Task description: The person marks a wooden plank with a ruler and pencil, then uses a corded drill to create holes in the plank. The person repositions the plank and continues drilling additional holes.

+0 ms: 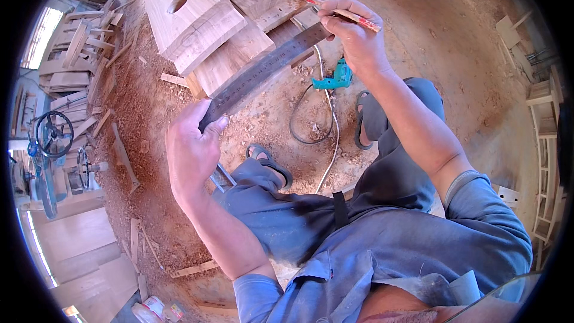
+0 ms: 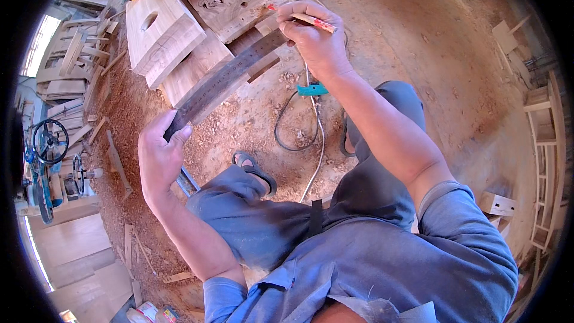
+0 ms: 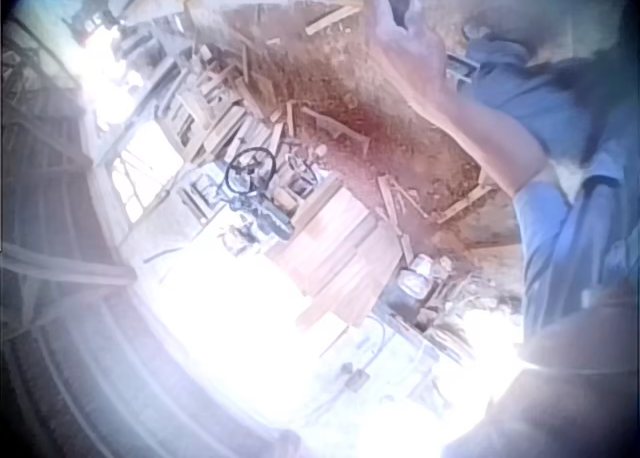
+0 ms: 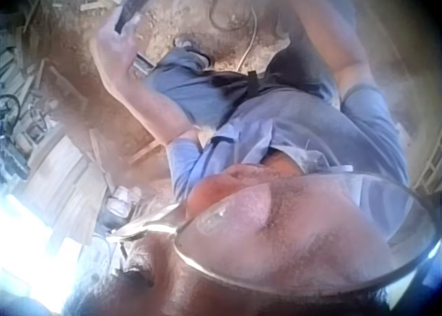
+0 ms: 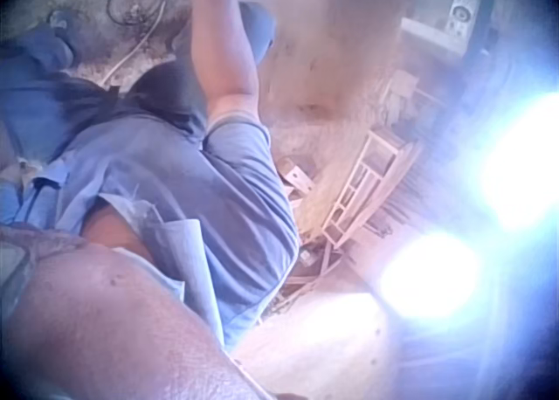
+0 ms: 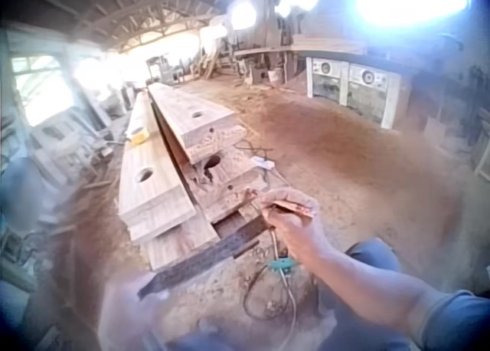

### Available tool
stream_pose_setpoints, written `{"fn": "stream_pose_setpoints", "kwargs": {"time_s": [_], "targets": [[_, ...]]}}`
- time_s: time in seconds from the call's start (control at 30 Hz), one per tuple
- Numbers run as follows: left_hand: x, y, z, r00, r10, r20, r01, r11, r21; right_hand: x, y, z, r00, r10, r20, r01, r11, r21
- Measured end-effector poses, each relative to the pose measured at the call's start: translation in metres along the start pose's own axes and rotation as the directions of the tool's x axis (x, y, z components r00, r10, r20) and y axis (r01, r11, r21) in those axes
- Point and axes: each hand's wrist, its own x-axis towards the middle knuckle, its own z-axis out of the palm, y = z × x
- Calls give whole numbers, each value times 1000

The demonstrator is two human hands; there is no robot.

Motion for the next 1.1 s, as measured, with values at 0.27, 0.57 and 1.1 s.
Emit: {"fn": "stream_pose_setpoints", "kwargs": {"time_s": [0.27,0.57,1.1], "targets": [[0,4,-2,996,-77,35,77,997,12,0,1,1,1000,22,-16,-23,1000,-8],[0,4,-4,991,-111,68,109,993,41,1,2,1,1000,22,0,-22,999,35],[1,8,-5,997,-67,24,68,997,-42,2,6,-3,999,33,9,-34,995,91]]}}
